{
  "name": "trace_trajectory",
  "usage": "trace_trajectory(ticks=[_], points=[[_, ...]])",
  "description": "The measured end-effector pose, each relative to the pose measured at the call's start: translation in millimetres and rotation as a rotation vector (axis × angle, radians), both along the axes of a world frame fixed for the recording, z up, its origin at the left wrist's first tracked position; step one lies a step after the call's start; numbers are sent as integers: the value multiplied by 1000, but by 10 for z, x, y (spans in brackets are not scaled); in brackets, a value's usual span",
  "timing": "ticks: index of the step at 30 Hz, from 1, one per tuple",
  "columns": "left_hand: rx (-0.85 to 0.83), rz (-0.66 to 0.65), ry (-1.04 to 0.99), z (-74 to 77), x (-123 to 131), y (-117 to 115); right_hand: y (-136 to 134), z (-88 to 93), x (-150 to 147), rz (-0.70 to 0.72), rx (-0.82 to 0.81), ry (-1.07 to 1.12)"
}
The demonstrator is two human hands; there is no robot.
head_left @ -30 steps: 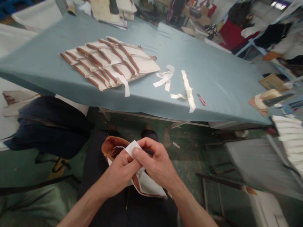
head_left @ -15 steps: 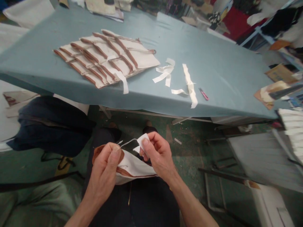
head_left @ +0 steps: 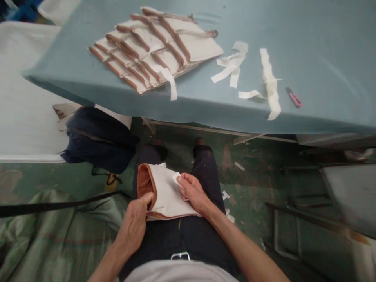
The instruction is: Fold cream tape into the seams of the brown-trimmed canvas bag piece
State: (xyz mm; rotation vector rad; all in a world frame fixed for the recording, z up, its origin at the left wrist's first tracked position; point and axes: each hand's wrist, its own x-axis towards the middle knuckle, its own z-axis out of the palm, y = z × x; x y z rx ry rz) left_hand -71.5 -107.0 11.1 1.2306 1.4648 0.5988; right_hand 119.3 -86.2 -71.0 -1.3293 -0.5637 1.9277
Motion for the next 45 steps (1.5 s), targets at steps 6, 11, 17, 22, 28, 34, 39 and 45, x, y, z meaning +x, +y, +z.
trace_trajectory(ticks=[6,11,17,22,28,34,39,45], points=[[-39,-207,149,107,-232,-110,20,-23,23,-16,3,8],[32,-138,78,220,-48,138,81,99,75,-52,76,-54],[177,-288,-80,436,200,596,302,699,518,-120,273,-238],[182,-368,-187,482,196,819,200,1457,701,-29,489,-448],[155,-343,-305,531,259,954,45,1855,489,153,506,-502],[120,-319,-338,552,339,1009,339,1637,414,85,667,-795],[115,-333,-360,500,337,1019,417,1520,393,107,623,-821],[52,-306,-411,493,354,1014,427,1421,329,84,556,-839]])
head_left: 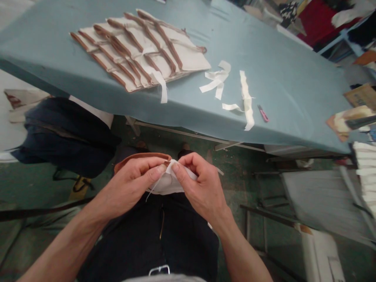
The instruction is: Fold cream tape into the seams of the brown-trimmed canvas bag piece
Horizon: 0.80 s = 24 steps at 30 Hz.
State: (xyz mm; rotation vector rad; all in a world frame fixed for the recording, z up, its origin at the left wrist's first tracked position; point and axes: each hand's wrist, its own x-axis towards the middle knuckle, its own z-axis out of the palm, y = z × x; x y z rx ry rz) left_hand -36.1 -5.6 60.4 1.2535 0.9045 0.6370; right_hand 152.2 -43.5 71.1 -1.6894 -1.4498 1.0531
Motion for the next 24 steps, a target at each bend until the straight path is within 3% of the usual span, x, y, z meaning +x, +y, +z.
trace_trajectory(ticks=[11,17,24], points=[[-99,2,35,-104,-70,-3,-8,-75,-100,-50,-8,-59],[-144,-34,49,-123,-96,10,-6,-78,-66,38,-56,-15],[-113,0,71,-230,-128,-8,4,-86,-52,38,-68,-10]])
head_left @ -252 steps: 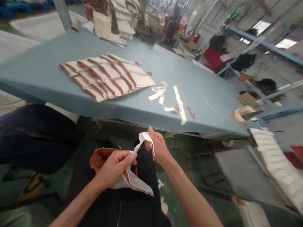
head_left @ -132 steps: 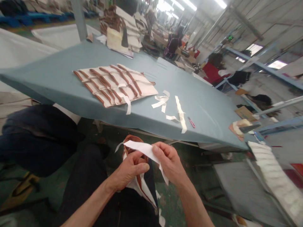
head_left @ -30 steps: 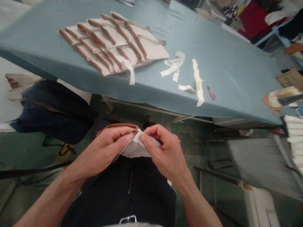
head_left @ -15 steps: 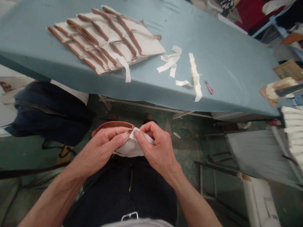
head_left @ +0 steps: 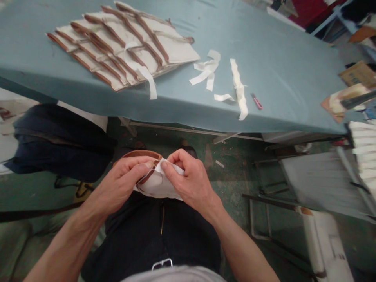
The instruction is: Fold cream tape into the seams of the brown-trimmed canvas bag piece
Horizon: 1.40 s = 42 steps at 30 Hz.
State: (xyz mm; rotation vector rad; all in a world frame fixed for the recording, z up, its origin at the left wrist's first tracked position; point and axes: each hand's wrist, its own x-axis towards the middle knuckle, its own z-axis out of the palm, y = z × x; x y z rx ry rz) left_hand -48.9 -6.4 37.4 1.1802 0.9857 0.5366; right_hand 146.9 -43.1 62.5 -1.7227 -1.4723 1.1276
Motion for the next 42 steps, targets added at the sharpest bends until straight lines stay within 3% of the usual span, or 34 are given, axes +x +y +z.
trace_trajectory(ticks=[4,8,13,18,26,33,42], points=[[-16,52,26,-62,-11,-15,6,-15,9,13,15,5],[-17,41,23,6,44,-14,4,-34,18,15,23,32],[173,89,169,130,165,-44,-4,-80,13,28,19,74],[323,201,314,122,274,-152,-31,-134,-29,13,-15,97],[426,290,389,125,335,-277,-29,-172,-100,-98,-62,163],[428,231,335,89,285,-254,16,-253,-95,-98,-228,446],[321,-30,215,315,177,-68,10,-206,-70,-98,-243,520]])
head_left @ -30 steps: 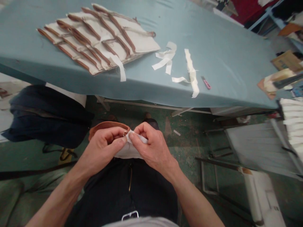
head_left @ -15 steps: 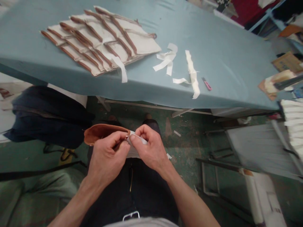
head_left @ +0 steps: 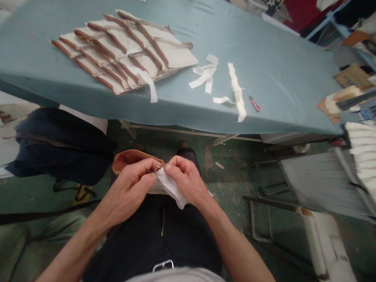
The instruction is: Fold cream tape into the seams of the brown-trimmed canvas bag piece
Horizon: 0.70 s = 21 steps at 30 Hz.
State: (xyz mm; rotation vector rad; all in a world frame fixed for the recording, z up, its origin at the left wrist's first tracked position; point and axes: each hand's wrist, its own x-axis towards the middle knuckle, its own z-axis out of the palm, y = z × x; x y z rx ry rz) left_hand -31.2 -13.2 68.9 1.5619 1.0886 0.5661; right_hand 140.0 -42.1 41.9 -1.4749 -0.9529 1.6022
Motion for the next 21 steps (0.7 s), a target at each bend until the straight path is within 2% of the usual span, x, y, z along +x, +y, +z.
trace_trajectory(ticks=[4,8,10,13,15,17,21], points=[[-85,1,-74,-36,-24,35,-17,39,1,19,-2,21],[-182,-34,-152,-91,-104,84,-31,2,25,53,51,74],[-188,-73,-158,-81,-166,118,-18,-1,66,44,151,35],[-152,-118,-138,-4,-235,183,53,99,160,39,398,-158],[-118,-147,-119,74,-254,231,137,230,230,131,573,-279],[-93,-157,-106,154,-258,273,236,369,290,281,721,-323],[-78,-131,-120,269,-261,301,396,544,369,469,885,-381]])
